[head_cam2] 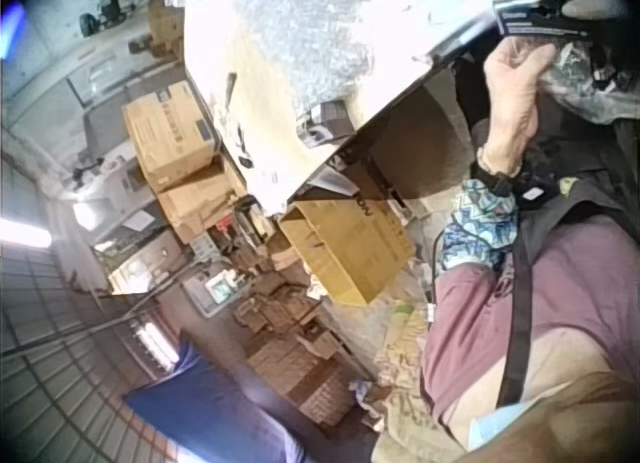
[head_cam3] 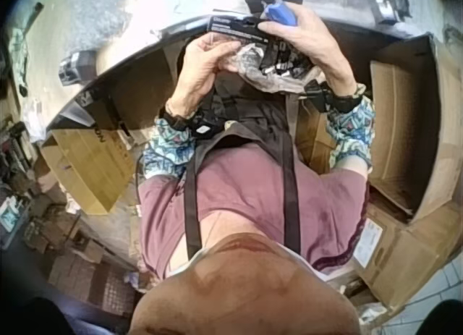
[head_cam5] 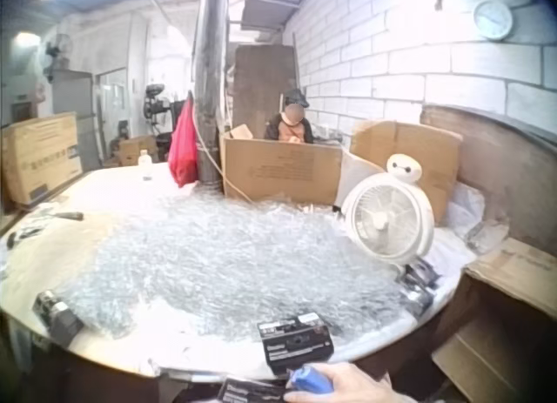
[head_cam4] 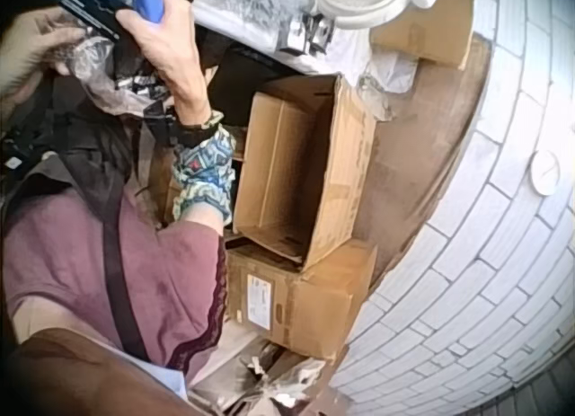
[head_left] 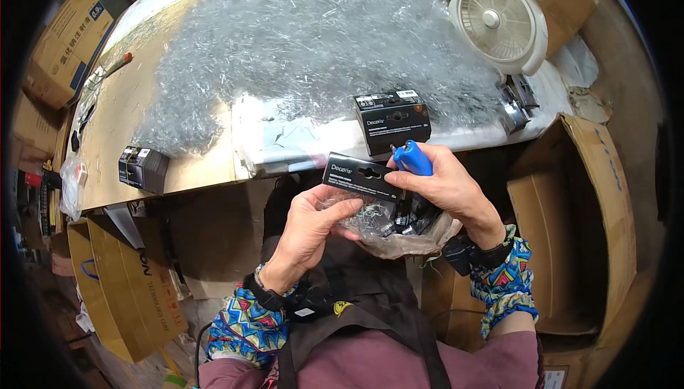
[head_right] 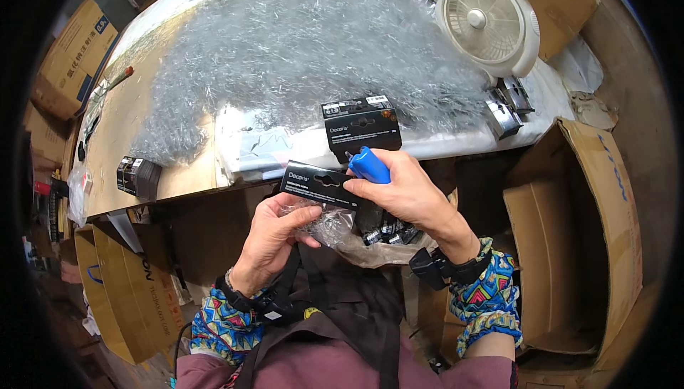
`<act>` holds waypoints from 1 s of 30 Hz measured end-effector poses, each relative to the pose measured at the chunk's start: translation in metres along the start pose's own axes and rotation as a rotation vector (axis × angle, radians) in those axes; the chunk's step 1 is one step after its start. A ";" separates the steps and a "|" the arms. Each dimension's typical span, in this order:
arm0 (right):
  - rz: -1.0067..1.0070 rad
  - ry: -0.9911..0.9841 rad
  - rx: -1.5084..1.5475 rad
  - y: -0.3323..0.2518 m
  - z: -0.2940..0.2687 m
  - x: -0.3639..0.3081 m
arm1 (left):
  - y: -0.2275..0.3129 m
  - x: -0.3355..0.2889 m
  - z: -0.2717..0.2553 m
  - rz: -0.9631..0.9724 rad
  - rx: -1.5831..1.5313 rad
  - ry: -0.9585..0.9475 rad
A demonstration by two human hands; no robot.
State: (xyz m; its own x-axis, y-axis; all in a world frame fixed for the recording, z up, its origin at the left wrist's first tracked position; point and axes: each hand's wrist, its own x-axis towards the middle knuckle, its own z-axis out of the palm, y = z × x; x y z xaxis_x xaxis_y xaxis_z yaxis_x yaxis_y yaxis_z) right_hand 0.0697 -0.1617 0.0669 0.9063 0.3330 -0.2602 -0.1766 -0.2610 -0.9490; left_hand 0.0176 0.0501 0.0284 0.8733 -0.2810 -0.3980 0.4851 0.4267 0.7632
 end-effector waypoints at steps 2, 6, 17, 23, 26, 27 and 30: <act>-0.020 0.019 -0.213 0.000 0.002 0.002 | -0.002 -0.001 -0.001 -0.028 -0.009 0.026; -0.162 0.069 -0.381 0.011 0.002 0.002 | -0.006 0.001 0.004 -0.045 -0.092 0.046; -0.245 0.603 0.245 0.024 0.039 0.017 | -0.019 -0.005 0.020 0.292 0.344 0.154; -0.260 0.601 0.370 0.024 0.054 0.012 | -0.024 -0.005 0.029 0.335 0.351 0.158; -0.282 0.632 0.244 0.025 0.052 0.013 | -0.033 -0.005 0.024 0.396 0.453 0.133; -0.298 0.637 0.140 0.024 0.051 0.011 | -0.035 -0.003 0.024 0.423 0.522 0.167; -0.449 0.694 0.295 0.033 0.063 0.014 | -0.029 0.002 0.033 0.479 0.680 0.266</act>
State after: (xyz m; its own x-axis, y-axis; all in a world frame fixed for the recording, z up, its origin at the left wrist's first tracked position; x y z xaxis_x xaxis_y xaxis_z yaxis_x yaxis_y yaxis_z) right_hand 0.0529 -0.1088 0.0205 0.9262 -0.3031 0.2243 0.2474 0.0393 -0.9681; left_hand 0.0039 0.0091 0.0225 0.9990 0.0435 0.0027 0.0053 -0.1822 0.9832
